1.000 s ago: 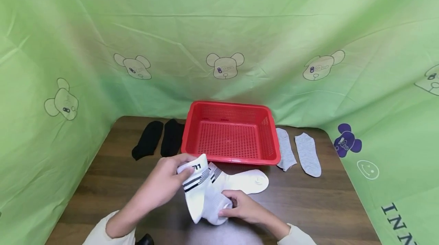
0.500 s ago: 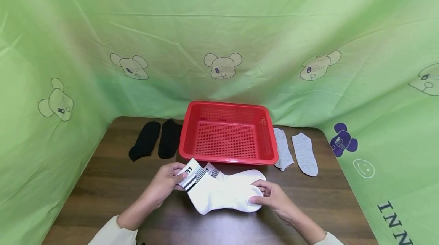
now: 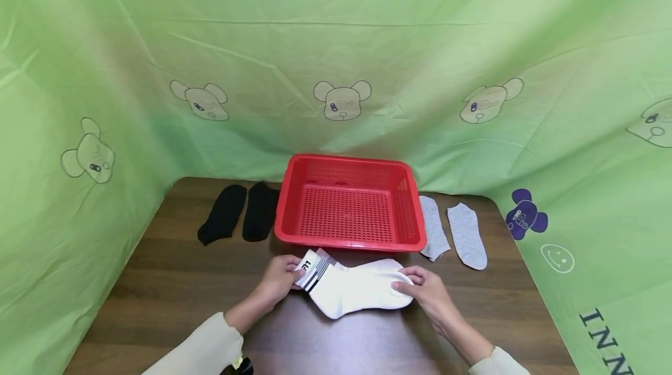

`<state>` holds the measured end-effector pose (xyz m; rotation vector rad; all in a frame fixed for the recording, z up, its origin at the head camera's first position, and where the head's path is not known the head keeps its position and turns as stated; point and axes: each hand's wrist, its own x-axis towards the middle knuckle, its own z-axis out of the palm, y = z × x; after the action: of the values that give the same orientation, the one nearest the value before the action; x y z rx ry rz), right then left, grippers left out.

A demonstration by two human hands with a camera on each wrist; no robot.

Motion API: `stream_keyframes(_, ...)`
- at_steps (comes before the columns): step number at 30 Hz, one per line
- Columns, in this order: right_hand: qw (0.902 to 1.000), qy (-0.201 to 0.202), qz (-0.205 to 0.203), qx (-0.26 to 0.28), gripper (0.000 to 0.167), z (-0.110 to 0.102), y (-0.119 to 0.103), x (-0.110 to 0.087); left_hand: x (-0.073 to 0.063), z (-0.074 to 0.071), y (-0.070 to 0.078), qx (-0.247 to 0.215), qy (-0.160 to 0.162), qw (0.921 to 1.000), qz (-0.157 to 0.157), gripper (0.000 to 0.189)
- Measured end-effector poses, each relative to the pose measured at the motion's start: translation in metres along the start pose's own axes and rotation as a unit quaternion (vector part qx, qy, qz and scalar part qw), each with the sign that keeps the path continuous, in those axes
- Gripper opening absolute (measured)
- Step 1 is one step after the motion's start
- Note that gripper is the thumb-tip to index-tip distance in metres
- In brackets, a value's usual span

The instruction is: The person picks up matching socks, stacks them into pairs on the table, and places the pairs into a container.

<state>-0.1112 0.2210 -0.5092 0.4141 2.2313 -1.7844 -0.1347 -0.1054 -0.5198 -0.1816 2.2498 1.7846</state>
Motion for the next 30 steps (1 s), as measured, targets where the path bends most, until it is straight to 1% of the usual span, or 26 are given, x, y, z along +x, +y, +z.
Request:
stream_keyframes(2,0.9999,0.007,-0.001,-0.007,0.037,0.001,0.001,0.004,0.005,0.003,-0.002,0.03,0.012,0.9993,0.017,0.021)
stream_keyframes(5,0.9997,0.013,-0.008,-0.02,0.036,0.0,0.003,0.011,0.012,0.007,-0.003,0.072,0.033,0.9961,0.04,0.02)
stream_keyframes(9,0.998,0.028,-0.019,-0.053,0.035,-0.002,0.007,0.02,0.019,0.01,-0.005,0.116,0.052,0.9895,0.068,0.018)
stream_keyframes(11,0.9966,0.037,-0.028,-0.068,0.033,-0.003,0.011,0.025,0.022,0.012,-0.007,0.143,0.06,0.9845,0.083,0.016)
stream_keyframes(14,0.9913,0.055,-0.048,-0.109,0.029,-0.004,0.017,0.031,0.026,0.015,-0.01,0.184,0.074,0.9747,0.103,0.014)
stream_keyframes(17,0.9804,0.079,-0.069,-0.167,0.024,-0.005,0.019,0.034,0.027,0.018,-0.014,0.217,0.078,0.9653,0.123,0.013)
stream_keyframes(20,0.9718,0.089,-0.076,-0.205,0.022,-0.005,0.018,0.035,0.028,0.018,-0.015,0.26,0.077,0.9515,0.145,0.012)
stream_keyframes(22,0.9711,0.086,-0.076,-0.209,0.023,-0.005,0.017,0.036,0.028,0.019,-0.014,0.29,0.078,0.9404,0.16,0.012)
stream_keyframes(24,0.9728,0.081,-0.077,-0.203,0.024,-0.005,0.017,0.037,0.027,0.021,-0.013,0.316,0.076,0.9314,0.164,0.014)
stream_keyframes(26,0.9745,0.077,-0.079,-0.195,0.028,-0.004,0.018,0.038,0.026,0.023,-0.011,0.33,0.072,0.9283,0.155,0.02)
stream_keyframes(27,0.9753,0.076,-0.081,-0.191,0.03,-0.004,0.018,0.039,0.025,0.024,-0.01,0.333,0.068,0.928,0.152,0.023)
stream_keyframes(30,0.9768,0.068,-0.091,-0.181,0.035,-0.003,0.018,0.04,0.025,0.027,-0.007,0.335,0.061,0.9313,0.129,0.034)
